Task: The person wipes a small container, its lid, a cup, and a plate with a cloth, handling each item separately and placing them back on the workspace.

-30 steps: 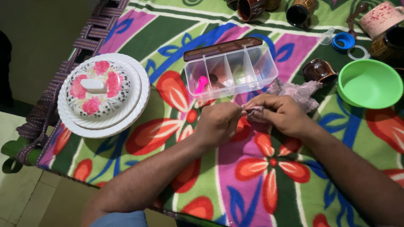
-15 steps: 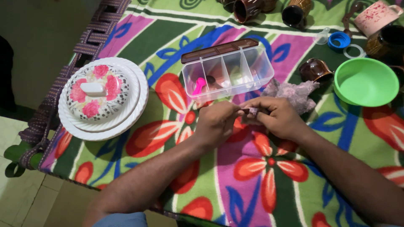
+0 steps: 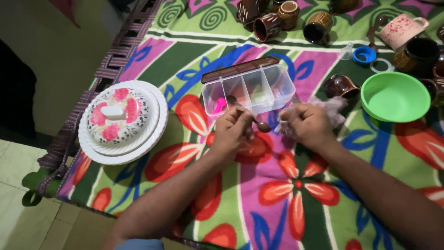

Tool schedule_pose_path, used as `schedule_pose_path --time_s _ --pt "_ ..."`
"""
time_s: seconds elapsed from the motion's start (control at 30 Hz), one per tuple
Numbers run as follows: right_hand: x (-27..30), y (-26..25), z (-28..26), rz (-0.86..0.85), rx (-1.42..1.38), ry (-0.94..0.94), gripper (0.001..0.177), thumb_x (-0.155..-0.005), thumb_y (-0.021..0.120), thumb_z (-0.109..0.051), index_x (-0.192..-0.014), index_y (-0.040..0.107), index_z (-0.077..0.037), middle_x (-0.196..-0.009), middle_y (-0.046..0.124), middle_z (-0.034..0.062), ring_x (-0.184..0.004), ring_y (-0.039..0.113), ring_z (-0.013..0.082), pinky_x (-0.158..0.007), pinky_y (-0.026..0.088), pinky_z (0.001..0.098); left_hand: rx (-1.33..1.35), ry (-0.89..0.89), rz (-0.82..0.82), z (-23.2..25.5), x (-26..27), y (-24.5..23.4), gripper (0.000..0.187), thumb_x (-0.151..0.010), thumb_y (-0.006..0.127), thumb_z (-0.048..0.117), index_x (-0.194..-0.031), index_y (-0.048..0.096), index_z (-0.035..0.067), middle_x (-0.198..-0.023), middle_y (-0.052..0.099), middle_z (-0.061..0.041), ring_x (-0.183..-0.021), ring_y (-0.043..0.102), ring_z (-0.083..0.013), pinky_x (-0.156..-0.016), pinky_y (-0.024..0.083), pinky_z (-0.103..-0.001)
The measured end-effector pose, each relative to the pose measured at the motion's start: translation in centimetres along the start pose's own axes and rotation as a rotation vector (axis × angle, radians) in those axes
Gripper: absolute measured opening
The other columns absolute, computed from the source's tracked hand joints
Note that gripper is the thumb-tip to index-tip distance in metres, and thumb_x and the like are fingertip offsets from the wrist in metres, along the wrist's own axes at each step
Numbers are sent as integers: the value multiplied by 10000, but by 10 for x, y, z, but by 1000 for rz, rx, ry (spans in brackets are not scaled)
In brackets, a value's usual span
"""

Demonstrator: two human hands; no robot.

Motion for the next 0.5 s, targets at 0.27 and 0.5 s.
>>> schedule_pose_path --time_s 0.27,0.5 --pt "18 16 -44 -160 -528 -189 375 -1114 599 -225 -1334 723 53 -858 733 93 -667 666 118 -609 533 243 -218 -86 -248 -24 13 34 122 -1050 589 116 -1000 625 11 -791 680 -64 -654 647 -108 -581 556 -275" --pt "37 58 -95 -306 261 -529 515 -1018 547 -82 -1513 444 13 -1415 615 205 -1174 690 278 -968 534 316 229 -56 -232 -42 10 21 248 -1172 640 58 -976 584 -83 -868 654 -73 -700 605 -117 -621 515 -276"
Point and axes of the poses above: each hand's wrist, its own x-axis away from the middle knuckle, its own y-axis out of the palm, z = x × y, the point moved 9 cm from there along -x, towards the middle knuckle
